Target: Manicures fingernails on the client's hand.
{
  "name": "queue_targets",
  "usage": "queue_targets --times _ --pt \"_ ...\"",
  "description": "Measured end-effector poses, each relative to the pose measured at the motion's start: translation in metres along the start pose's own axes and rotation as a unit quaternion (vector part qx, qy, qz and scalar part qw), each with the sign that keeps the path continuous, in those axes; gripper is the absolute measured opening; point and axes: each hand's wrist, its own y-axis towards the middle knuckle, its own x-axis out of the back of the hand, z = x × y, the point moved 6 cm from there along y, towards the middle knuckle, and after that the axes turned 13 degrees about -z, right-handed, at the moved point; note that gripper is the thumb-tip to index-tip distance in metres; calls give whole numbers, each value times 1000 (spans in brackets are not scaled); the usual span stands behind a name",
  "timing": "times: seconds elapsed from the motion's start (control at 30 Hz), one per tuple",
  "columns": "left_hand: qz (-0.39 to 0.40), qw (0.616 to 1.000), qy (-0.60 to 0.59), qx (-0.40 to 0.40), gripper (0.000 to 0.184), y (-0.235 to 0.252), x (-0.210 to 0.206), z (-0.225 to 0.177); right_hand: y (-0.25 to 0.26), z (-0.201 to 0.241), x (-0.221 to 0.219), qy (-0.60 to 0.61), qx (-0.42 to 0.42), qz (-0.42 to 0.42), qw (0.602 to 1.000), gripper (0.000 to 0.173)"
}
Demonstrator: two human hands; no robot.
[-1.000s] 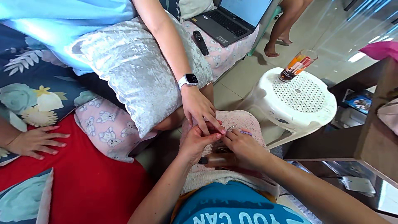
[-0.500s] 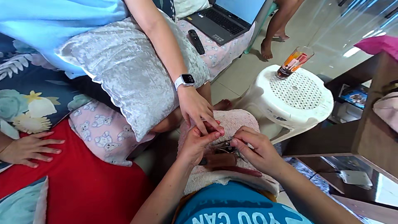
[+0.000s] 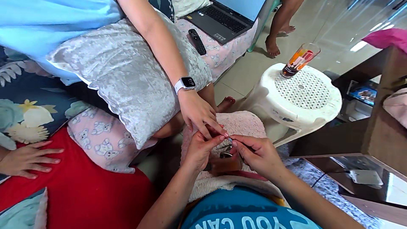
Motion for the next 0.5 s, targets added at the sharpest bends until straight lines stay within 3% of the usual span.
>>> queue_targets --times 0.5 --pt "-12 1000 6 -5 23 1 0 1 4 -4 -3 -20 25 -13 999 24"
